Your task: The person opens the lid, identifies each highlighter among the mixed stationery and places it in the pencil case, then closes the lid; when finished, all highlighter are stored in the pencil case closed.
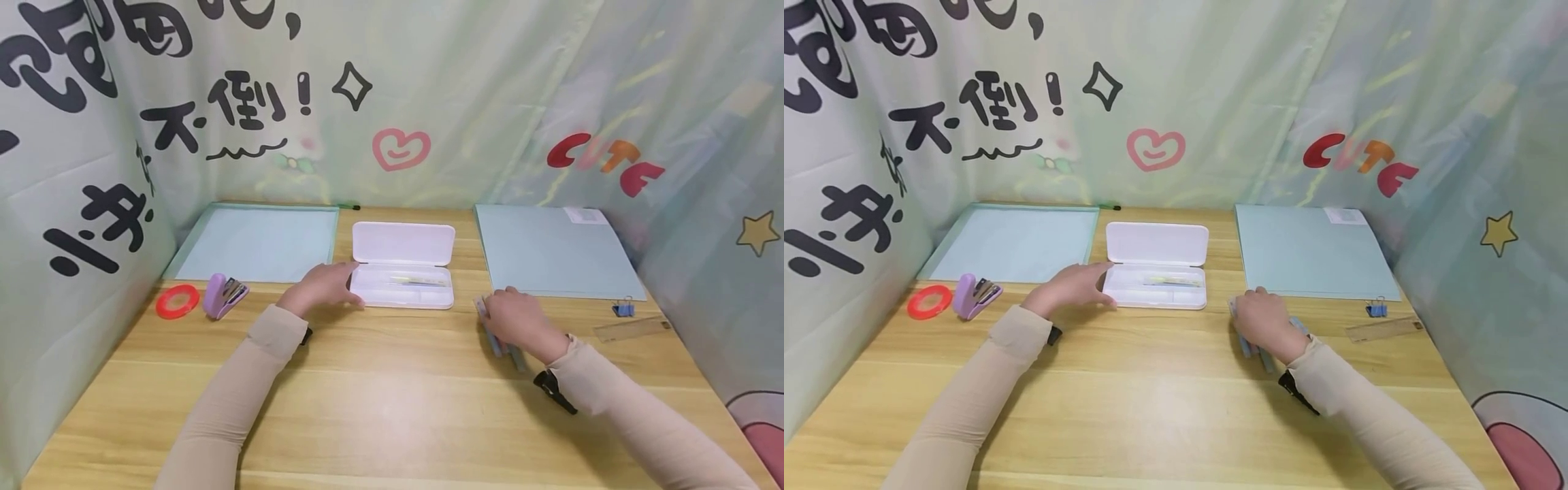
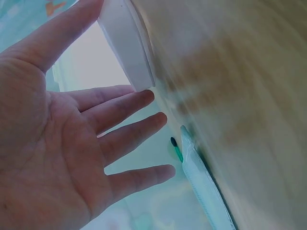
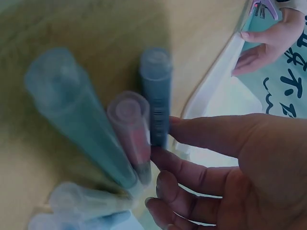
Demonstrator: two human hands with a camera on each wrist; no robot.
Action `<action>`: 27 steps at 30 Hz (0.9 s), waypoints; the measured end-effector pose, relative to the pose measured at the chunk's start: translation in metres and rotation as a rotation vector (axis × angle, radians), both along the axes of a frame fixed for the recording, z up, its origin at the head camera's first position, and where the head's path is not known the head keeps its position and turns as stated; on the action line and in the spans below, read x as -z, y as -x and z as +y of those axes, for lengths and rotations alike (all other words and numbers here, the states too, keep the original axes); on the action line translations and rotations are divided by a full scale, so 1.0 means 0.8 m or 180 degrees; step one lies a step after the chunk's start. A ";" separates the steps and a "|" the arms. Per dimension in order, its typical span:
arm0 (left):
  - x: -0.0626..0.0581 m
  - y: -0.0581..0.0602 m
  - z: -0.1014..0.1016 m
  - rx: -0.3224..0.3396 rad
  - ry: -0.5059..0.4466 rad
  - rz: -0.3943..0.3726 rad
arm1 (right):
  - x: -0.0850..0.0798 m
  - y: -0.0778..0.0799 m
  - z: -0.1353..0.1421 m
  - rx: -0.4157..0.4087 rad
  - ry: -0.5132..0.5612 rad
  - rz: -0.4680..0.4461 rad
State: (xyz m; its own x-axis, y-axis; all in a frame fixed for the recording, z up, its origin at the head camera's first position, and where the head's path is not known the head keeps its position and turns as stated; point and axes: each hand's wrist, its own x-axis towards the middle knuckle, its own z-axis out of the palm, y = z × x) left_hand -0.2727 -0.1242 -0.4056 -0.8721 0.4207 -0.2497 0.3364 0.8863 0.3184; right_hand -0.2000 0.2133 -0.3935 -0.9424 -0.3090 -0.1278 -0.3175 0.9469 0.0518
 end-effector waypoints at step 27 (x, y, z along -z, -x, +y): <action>0.006 0.001 0.000 -0.0019 0.0041 0.0052 | -0.010 0.043 -0.042 -0.0493 0.0447 0.1660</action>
State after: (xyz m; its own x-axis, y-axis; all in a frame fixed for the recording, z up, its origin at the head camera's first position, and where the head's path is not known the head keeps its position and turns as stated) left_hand -0.2734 -0.1239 -0.4101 -0.8787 0.4123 -0.2407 0.3361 0.8923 0.3014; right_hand -0.2342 0.1794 -0.3851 -0.8121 -0.4292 0.3953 -0.4195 0.9004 0.1158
